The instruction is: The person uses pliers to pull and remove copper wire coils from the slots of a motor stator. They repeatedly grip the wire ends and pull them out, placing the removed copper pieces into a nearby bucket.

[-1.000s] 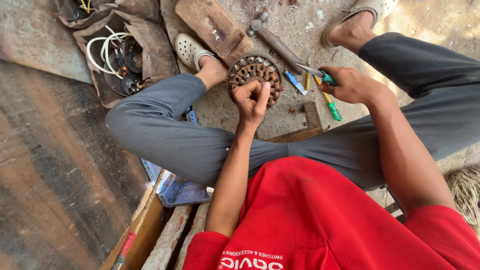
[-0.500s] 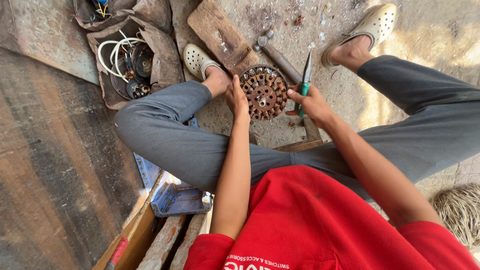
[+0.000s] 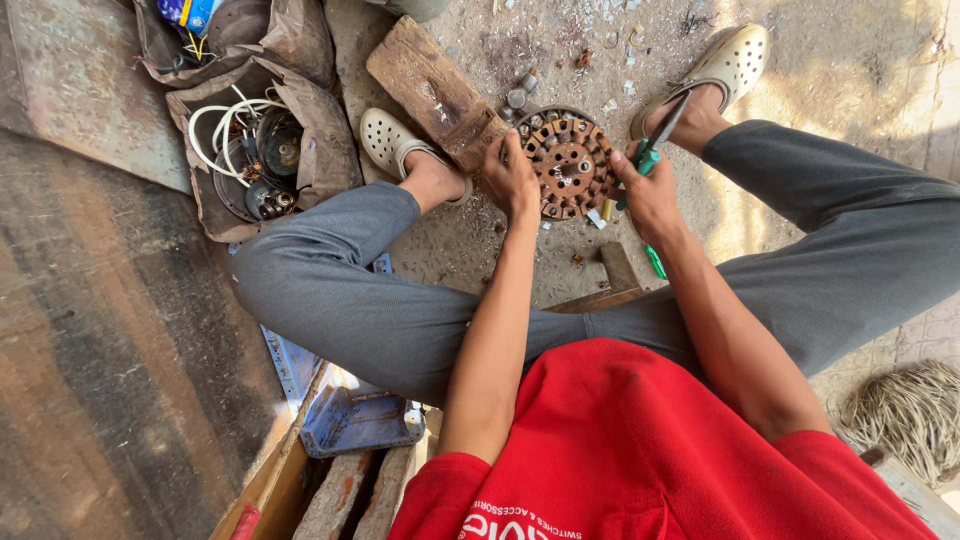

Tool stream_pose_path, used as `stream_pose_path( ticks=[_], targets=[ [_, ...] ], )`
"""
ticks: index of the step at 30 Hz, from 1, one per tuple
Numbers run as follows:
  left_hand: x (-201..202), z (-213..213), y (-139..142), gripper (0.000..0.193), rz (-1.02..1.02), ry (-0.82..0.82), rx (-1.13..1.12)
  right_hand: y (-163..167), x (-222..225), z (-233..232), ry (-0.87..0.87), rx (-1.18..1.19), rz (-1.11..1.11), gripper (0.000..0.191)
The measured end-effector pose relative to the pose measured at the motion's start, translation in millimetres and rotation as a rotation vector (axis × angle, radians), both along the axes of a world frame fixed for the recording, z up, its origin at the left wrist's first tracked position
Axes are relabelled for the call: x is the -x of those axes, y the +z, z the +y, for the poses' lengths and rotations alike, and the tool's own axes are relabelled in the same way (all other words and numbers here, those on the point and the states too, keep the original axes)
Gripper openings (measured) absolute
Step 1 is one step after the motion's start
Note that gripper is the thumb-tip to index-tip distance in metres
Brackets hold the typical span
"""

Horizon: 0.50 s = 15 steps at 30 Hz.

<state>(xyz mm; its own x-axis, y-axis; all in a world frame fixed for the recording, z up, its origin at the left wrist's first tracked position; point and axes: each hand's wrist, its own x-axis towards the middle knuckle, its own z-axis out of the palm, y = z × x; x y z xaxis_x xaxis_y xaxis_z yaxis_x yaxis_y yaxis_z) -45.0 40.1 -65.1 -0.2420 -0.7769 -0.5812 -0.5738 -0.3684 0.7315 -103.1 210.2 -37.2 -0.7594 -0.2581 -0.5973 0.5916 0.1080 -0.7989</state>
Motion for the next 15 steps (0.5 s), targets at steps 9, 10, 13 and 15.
stream_pose_path(
  ticks=[9,10,13,15],
  targets=[
    [34.4,-4.0,-17.9,0.056,0.199,-0.161,0.400,-4.9,26.9,9.2,-0.014,0.011,0.057,0.020],
    [36.9,-7.1,-19.4,0.057,0.155,-0.222,0.340,-5.4,30.6,9.6,0.024,-0.010,0.059,0.020],
    [38.9,-12.6,-19.6,0.057,0.121,-0.302,0.292,3.9,35.1,10.6,0.123,-0.099,0.045,0.021],
    [36.8,-12.2,-20.6,0.057,0.121,-0.291,0.282,13.9,35.2,13.6,0.177,-0.190,0.026,0.021]
  ],
)
